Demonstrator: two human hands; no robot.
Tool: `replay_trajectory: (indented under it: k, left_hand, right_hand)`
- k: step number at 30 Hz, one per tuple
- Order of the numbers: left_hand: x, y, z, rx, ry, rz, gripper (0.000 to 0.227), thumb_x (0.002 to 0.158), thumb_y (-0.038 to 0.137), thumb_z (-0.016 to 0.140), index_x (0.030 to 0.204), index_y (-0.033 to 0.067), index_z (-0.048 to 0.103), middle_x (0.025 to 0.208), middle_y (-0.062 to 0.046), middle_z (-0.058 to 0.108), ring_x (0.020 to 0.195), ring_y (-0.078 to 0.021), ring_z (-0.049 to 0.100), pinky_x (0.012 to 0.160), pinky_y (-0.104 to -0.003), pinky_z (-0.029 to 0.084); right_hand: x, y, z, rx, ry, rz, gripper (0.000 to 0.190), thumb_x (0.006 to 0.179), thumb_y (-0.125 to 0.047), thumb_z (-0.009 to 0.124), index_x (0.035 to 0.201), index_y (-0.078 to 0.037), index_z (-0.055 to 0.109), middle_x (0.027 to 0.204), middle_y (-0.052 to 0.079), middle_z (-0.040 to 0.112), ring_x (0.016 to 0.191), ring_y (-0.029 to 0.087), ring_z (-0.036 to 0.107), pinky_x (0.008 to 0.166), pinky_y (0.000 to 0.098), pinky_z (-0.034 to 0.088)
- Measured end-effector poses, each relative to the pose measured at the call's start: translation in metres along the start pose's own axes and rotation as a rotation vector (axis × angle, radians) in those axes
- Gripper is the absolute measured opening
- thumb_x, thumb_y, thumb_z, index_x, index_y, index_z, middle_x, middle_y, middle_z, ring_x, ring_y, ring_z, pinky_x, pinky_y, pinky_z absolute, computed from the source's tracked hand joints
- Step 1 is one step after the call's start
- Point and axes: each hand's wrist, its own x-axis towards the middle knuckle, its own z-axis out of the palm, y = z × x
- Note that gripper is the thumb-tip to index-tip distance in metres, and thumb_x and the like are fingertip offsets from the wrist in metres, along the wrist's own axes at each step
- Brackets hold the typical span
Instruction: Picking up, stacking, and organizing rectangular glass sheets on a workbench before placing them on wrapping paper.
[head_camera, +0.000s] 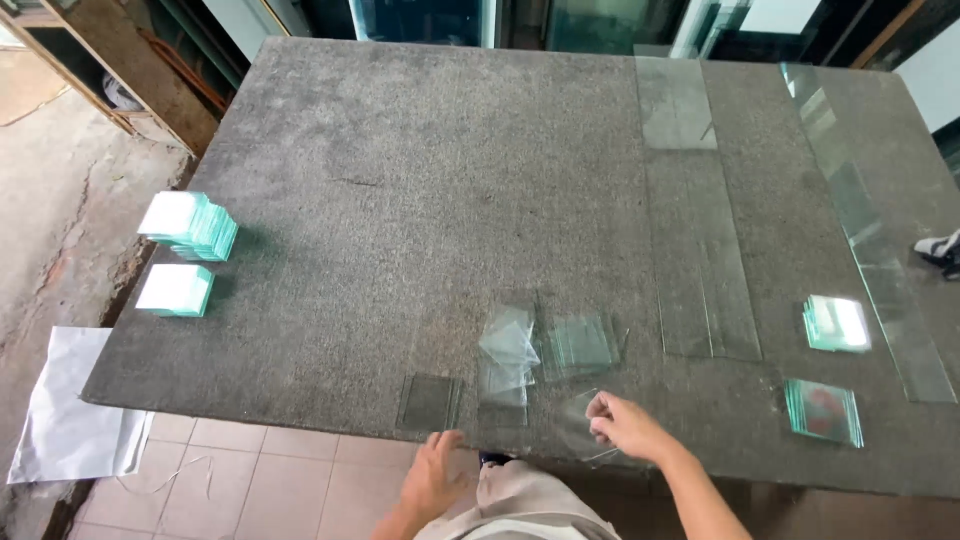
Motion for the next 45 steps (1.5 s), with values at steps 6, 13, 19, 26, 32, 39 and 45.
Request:
replay_trajectory:
  k: [6,13,19,26,32,39,45]
  left_hand:
    - [0.064,-0.036,-0.047,0.541,-0.001,-0.087,0.092,0.088,0.020,0.085,0.163,0.0213,0.032,0.159,-0.008,0.037,0.144,-0.0372,0.038,0.114,-0.051,0.048]
    - [0.089,0.031,-0.126,0.995,-0.568,-0.184,0.113,0.113,0.043,0.065,0.176,0.0167,-0.025,0.187,-0.012,-0.023,0.172,-0.0360,-0.011,0.139,-0.054,0.013]
    - [0.099,0.013,-0.121,0.972,-0.595,-0.027,0.135,0.100,0.063,0.076,0.176,0.0149,-0.024,0.187,-0.016,-0.015,0.171,-0.0416,-0.015,0.136,-0.063,0.008]
    - [0.117,-0.036,-0.085,1.010,-0.493,0.028,0.132,0.094,0.060,0.088,0.179,0.0129,-0.002,0.179,-0.021,0.015,0.166,-0.0455,0.012,0.131,-0.065,0.021]
    - [0.126,-0.052,-0.076,1.102,-0.492,0.076,0.121,0.097,0.066,0.080,0.179,0.0122,0.009,0.182,-0.021,0.013,0.163,-0.0448,0.019,0.127,-0.061,0.024]
    - [0.119,-0.040,-0.078,1.077,-0.424,0.063,0.122,0.094,0.066,0.084,0.177,0.0131,0.011,0.172,-0.017,0.029,0.153,-0.0400,0.031,0.125,-0.058,0.028]
    - [0.120,-0.041,-0.078,1.008,-0.384,0.025,0.111,0.095,0.065,0.083,0.175,0.0167,0.023,0.151,-0.016,0.041,0.129,-0.0343,0.047,0.114,-0.052,0.040]
  right_hand:
    - [0.124,-0.039,-0.092,-0.697,-0.182,-0.103,0.018,0.113,-0.019,0.050,0.119,-0.017,0.067,0.140,0.000,0.057,0.120,0.017,0.058,0.108,0.0367,0.050]
    - [0.191,-0.053,-0.100,-0.710,-0.103,-0.016,0.012,0.111,-0.033,0.061,0.110,-0.021,0.060,0.189,0.009,-0.003,0.174,0.038,-0.019,0.134,0.0727,0.006]
    - [0.181,-0.037,-0.084,-0.641,-0.016,-0.158,0.037,0.099,-0.036,0.083,0.113,-0.019,0.054,0.183,0.012,0.012,0.164,0.044,0.027,0.127,0.0595,0.038]
    - [0.179,-0.034,-0.070,-0.747,-0.085,-0.188,0.139,0.081,-0.032,0.104,0.176,-0.025,0.003,0.167,0.012,0.030,0.145,0.035,0.042,0.112,0.0517,0.054]
    - [0.205,-0.027,-0.061,-0.950,-0.108,-0.275,0.108,0.068,-0.049,0.113,0.147,-0.020,0.044,0.158,0.003,0.032,0.141,0.030,0.039,0.115,0.0478,0.052]
    - [0.191,-0.064,-0.070,-0.921,-0.281,-0.173,0.082,0.080,-0.042,0.102,0.136,-0.023,0.045,0.117,0.008,0.066,0.104,0.026,0.064,0.086,0.0434,0.053]
    - [0.209,-0.059,-0.080,-0.922,-0.415,-0.103,0.054,0.077,-0.046,0.101,0.113,-0.025,0.066,0.105,-0.001,0.070,0.094,0.019,0.064,0.074,0.0386,0.049]
